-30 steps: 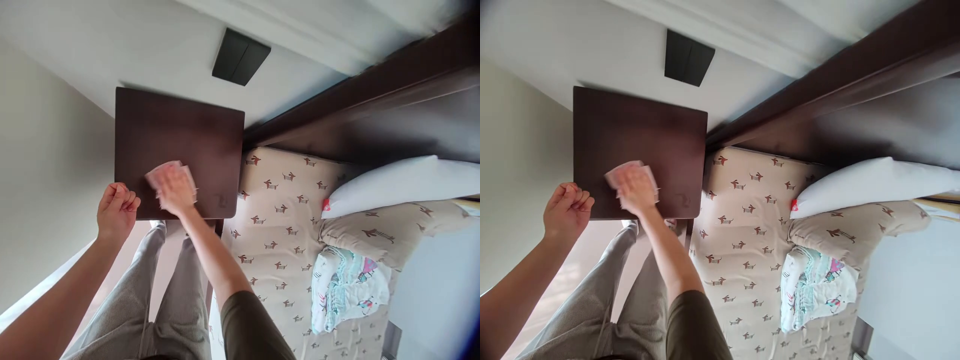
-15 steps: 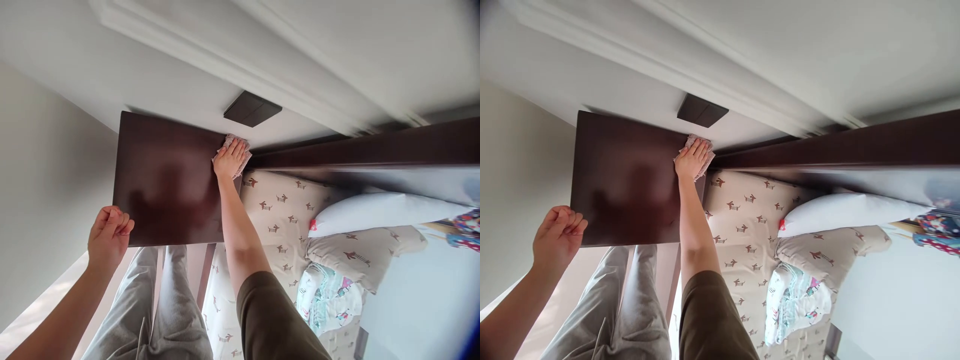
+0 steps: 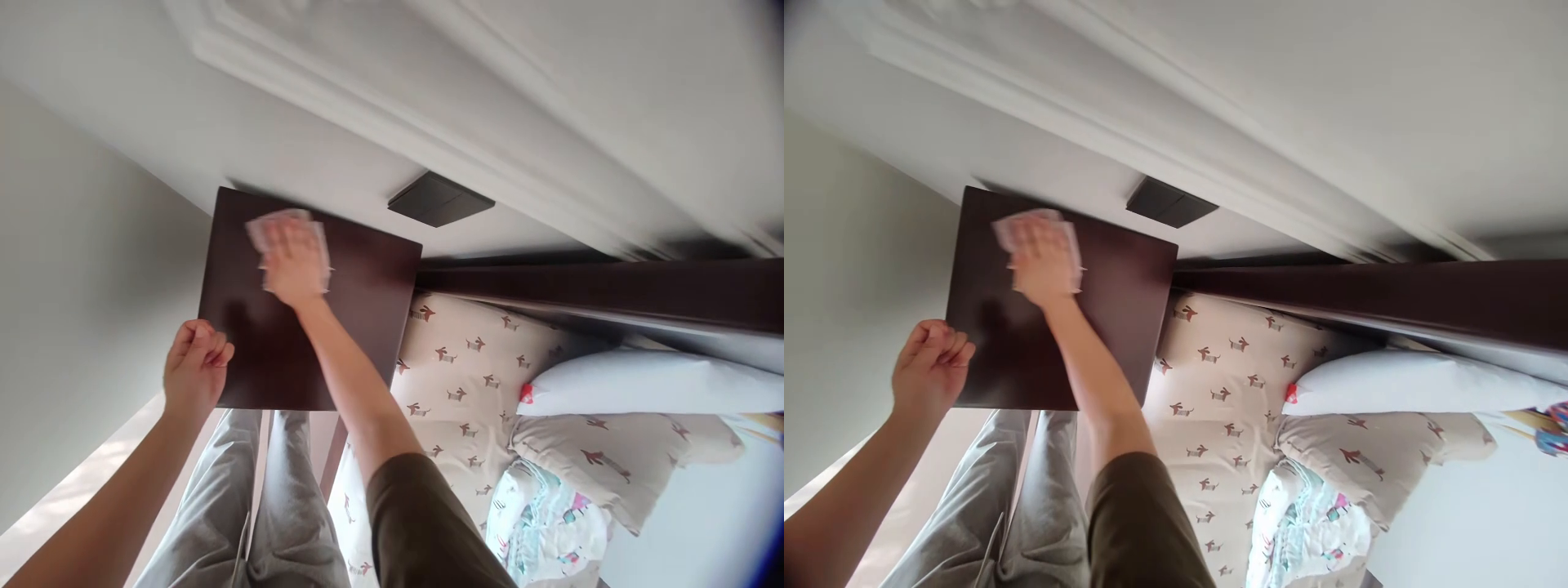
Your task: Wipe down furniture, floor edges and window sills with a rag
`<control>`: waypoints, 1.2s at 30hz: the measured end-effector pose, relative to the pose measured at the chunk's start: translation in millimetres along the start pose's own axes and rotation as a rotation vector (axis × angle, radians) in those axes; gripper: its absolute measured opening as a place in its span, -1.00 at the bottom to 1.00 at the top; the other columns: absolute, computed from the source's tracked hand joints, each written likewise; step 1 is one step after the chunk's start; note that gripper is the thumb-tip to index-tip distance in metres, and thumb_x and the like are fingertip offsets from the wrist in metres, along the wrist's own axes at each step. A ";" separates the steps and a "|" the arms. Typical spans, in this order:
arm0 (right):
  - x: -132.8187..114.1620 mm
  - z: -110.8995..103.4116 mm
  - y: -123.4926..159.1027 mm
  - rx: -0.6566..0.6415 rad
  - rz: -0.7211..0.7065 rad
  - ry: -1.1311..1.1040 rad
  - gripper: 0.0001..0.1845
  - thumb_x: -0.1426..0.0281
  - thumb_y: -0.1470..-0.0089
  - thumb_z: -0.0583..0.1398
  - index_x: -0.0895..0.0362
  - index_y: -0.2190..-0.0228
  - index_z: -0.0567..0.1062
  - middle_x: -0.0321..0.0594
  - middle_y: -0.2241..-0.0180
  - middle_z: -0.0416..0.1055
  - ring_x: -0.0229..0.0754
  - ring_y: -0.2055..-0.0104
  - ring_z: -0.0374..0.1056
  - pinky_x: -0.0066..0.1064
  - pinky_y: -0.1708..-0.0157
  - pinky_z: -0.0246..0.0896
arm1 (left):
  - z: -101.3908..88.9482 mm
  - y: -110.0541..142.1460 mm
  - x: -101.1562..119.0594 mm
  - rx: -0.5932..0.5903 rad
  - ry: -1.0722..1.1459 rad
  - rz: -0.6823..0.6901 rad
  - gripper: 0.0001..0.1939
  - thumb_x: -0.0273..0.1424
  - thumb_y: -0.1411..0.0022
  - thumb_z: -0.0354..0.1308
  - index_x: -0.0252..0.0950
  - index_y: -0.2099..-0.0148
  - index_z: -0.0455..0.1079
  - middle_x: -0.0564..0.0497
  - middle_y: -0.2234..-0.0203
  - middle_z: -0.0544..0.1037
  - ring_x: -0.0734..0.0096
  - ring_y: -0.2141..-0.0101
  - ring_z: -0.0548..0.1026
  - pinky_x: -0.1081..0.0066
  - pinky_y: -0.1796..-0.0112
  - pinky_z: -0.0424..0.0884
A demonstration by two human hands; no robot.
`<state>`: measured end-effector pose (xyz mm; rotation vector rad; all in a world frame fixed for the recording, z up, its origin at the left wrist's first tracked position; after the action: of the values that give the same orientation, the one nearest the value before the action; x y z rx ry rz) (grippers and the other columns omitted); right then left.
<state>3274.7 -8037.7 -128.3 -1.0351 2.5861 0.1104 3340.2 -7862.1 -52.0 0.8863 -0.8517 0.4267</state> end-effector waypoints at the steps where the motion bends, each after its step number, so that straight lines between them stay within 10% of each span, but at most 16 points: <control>1: 25.3 -7.2 13.3 0.028 0.130 0.030 -0.40 0.30 -0.31 -0.15 0.26 -0.28 0.21 0.00 -0.35 0.07 -0.01 -0.43 -0.08 0.02 -0.39 -0.24 | 2.1 -0.4 -2.1 -0.004 0.018 -0.014 -0.65 -0.31 0.03 0.45 -0.31 0.47 0.30 0.19 0.68 0.05 0.64 0.63 0.02 0.62 0.63 0.09; 6: 80.7 -12.6 49.7 0.219 0.523 0.128 -0.34 0.27 -0.31 -0.17 0.38 -0.30 0.14 0.27 -0.34 0.03 0.15 -0.42 -0.08 0.25 -0.29 -0.13 | 2.8 -1.6 -14.8 -0.025 0.072 -0.096 -0.63 -0.27 -0.01 0.44 -0.31 0.46 0.29 0.18 0.62 0.08 0.66 0.62 0.04 0.62 0.63 0.11; 13: -27.2 17.0 -38.1 -0.063 -0.089 -0.012 -0.40 0.35 -0.31 -0.11 0.27 -0.32 0.13 -0.01 -0.38 -0.01 -0.02 -0.45 -0.14 0.02 -0.42 -0.30 | -17.3 -11.0 -7.7 0.033 0.107 -0.090 -0.63 -0.26 -0.03 0.43 -0.31 0.45 0.29 0.19 0.62 0.03 0.65 0.62 0.02 0.62 0.63 0.10; 18: -40.9 11.7 -81.5 -0.211 -0.356 -0.068 -0.46 0.48 -0.26 -0.04 0.21 -0.24 0.26 -0.20 -0.36 0.08 -0.17 -0.44 -0.10 -0.12 -0.43 -0.28 | -34.0 -12.5 6.1 0.060 0.108 -0.040 -0.66 -0.28 -0.08 0.40 -0.30 0.44 0.29 0.18 0.62 0.03 0.64 0.62 0.01 0.61 0.62 0.10; 29: -89.0 31.7 152.9 -0.583 -0.754 -0.330 -0.59 0.48 -0.32 -0.01 0.02 -0.04 0.51 -0.38 -0.16 0.41 -0.39 -0.25 0.27 -0.45 -0.32 0.08 | -56.8 9.6 23.4 0.044 0.152 0.005 -0.73 -0.33 -0.14 0.37 -0.31 0.41 0.32 0.18 0.65 0.06 0.63 0.62 0.03 0.62 0.61 0.11; 36: 7.6 1.7 17.4 -0.320 -0.321 -0.129 -0.46 0.46 -0.26 -0.05 0.13 -0.24 0.29 -0.13 -0.31 0.18 -0.07 -0.41 -0.01 0.11 -0.40 -0.24 | -52.4 15.8 22.0 0.019 0.134 -0.002 -0.70 -0.35 -0.08 0.40 -0.33 0.42 0.32 0.18 0.66 0.08 0.65 0.62 0.05 0.62 0.61 0.11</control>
<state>3258.2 -8029.7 -133.6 -1.4886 2.2987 0.5033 3367.9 -7810.4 -44.7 0.8660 -0.7251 0.4879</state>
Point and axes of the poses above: each hand's wrist, its own y-axis away from the middle knuckle, its own z-axis out of the palm, x = y × z, the point moved 1 cm from there along -y, towards the middle knuckle
